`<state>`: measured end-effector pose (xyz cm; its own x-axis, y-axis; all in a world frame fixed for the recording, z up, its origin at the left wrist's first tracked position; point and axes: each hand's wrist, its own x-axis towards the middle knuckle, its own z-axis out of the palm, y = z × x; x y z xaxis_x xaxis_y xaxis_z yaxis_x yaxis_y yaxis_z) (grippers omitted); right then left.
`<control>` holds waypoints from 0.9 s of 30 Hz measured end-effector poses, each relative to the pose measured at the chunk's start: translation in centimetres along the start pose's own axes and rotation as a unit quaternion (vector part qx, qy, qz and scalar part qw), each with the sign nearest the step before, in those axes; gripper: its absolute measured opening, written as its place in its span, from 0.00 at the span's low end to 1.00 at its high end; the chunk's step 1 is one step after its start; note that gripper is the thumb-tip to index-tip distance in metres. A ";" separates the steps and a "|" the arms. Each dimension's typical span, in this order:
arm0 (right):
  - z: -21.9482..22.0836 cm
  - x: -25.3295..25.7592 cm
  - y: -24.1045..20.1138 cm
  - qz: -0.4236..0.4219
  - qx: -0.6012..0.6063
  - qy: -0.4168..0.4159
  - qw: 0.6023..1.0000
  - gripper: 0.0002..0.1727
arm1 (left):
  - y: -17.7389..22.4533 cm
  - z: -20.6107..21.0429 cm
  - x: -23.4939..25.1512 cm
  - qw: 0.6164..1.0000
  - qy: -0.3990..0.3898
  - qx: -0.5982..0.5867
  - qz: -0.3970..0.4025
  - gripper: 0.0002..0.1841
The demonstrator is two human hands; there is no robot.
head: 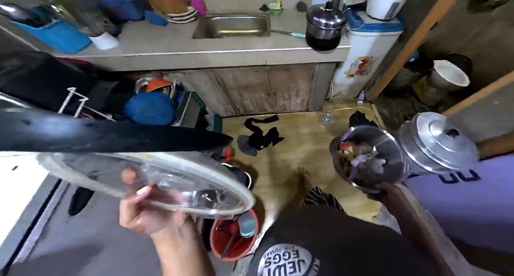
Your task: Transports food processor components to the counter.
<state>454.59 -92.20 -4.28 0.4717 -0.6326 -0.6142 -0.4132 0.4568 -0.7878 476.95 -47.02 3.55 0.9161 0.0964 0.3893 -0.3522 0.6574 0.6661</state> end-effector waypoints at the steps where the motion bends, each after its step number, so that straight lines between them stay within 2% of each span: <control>1: 1.5 2.6 -2.3 0.001 -0.007 -0.006 1.000 0.09 | -1.6 0.4 1.5 1.000 0.012 0.004 0.005 0.10; 4: 7.4 9.6 -10.2 0.013 -0.048 -0.057 0.997 0.09 | -5.3 1.4 6.1 0.999 0.030 0.019 0.024 0.12; 9: 19.6 19.9 -23.1 -0.010 -0.123 -0.196 0.973 0.12 | -10.2 1.4 13.5 0.991 0.092 0.075 0.065 0.11; 12: 28.1 25.5 -28.7 0.002 -0.116 -0.210 0.971 0.11 | -13.3 0.6 18.3 0.983 0.132 0.089 0.087 0.08; 16: 39.0 33.4 -33.7 0.001 -0.089 -0.247 0.965 0.14 | -17.9 -1.9 27.2 0.984 0.122 0.074 0.105 0.08; 21: 50.4 38.4 -39.2 -0.002 -0.126 -0.238 0.963 0.15 | -22.4 -4.3 40.8 0.985 0.124 0.061 0.102 0.06; 24: 55.2 40.8 -41.5 0.007 -0.122 -0.233 0.965 0.15 | -24.0 -5.4 48.6 0.989 0.116 0.036 0.085 0.07; 26: 56.9 41.7 -42.5 0.010 -0.130 -0.225 0.966 0.14 | -25.2 -4.1 53.1 0.987 0.131 0.063 0.069 0.12; 27: 57.4 41.8 -42.9 0.013 -0.135 -0.222 0.966 0.13 | -26.0 -4.0 55.1 0.989 0.114 0.067 0.061 0.11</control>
<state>536.77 -102.39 1.22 0.7213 -0.2662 -0.6395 -0.5888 0.2506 -0.7684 537.37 -55.81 5.16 0.8788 0.3455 0.3291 -0.4718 0.5267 0.7071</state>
